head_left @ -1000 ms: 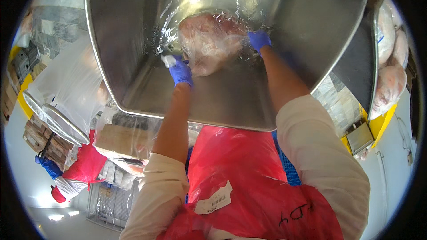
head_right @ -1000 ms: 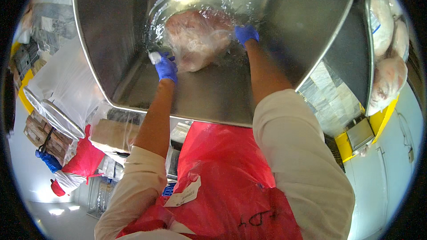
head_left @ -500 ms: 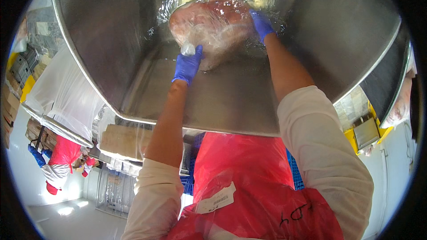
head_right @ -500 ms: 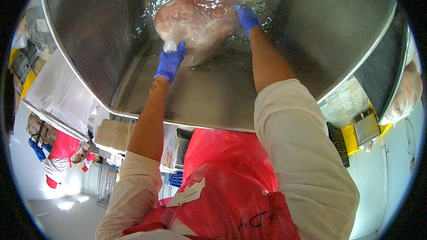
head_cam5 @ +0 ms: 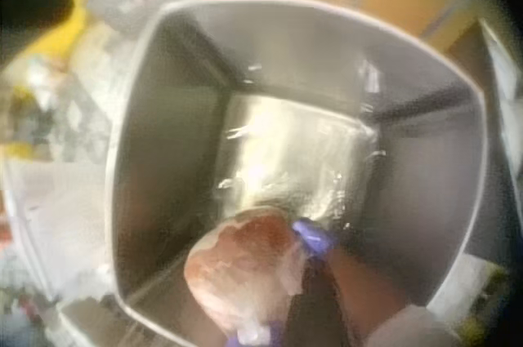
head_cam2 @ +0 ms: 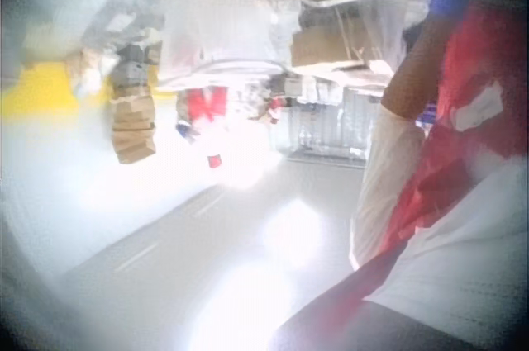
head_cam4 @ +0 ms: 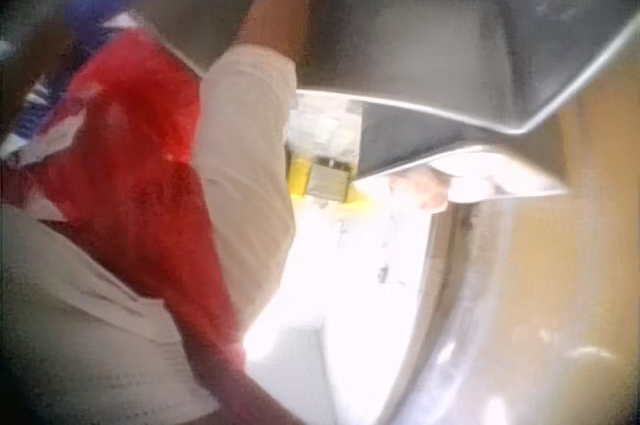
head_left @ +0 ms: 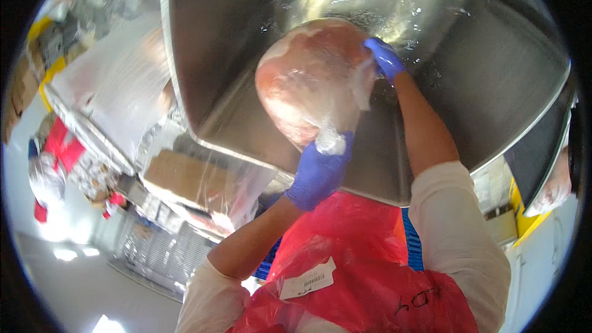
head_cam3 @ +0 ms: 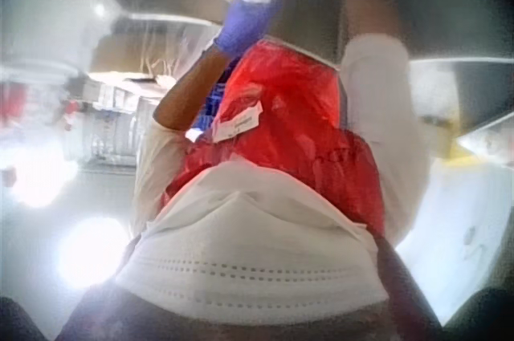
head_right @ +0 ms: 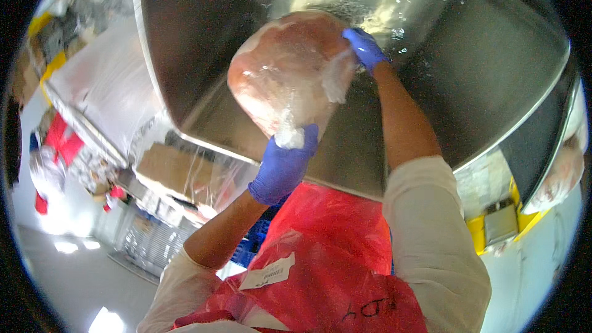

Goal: The person trims a large piece of raw meat using a knife, removing fat and excess tissue. The trimmed pieces are placed into a metal tray. The person repeatedly adjusts the meat and the plastic wrap during the process.

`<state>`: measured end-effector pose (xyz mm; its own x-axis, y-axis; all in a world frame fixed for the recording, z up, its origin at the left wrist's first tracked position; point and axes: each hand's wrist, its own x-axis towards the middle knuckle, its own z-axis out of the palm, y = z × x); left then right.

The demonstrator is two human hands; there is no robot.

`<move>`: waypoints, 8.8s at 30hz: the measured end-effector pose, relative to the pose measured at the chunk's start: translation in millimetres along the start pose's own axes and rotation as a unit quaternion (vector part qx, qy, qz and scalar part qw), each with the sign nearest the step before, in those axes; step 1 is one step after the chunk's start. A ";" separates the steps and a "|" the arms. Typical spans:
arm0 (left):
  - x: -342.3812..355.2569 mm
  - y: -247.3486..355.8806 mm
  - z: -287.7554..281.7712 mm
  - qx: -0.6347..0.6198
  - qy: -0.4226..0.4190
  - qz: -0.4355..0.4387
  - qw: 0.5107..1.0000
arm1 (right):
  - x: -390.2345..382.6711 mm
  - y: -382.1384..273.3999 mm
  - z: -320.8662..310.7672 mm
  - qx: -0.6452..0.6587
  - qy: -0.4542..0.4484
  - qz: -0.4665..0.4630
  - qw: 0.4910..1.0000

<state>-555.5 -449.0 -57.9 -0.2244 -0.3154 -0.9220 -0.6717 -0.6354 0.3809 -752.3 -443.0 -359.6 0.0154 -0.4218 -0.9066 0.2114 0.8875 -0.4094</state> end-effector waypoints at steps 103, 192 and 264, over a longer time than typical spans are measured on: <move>-412.4 -607.9 -29.3 0.123 0.718 0.107 0.676 | -420.3 33.3 560.3 -0.365 -0.343 -0.190 0.844; -447.3 -597.3 -307.4 0.000 0.737 0.081 0.671 | -603.9 65.2 540.1 -0.703 -0.367 -0.473 0.383; -558.2 -609.3 -136.8 -0.774 0.439 0.080 0.449 | -480.9 138.5 645.1 -0.339 -0.444 0.221 0.800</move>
<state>75.6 17.7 234.2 0.6389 -0.1679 -0.7507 0.7521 -0.0688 0.6555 -99.9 -236.8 86.0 0.6938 0.2618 -0.6709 -0.5795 0.7561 -0.3041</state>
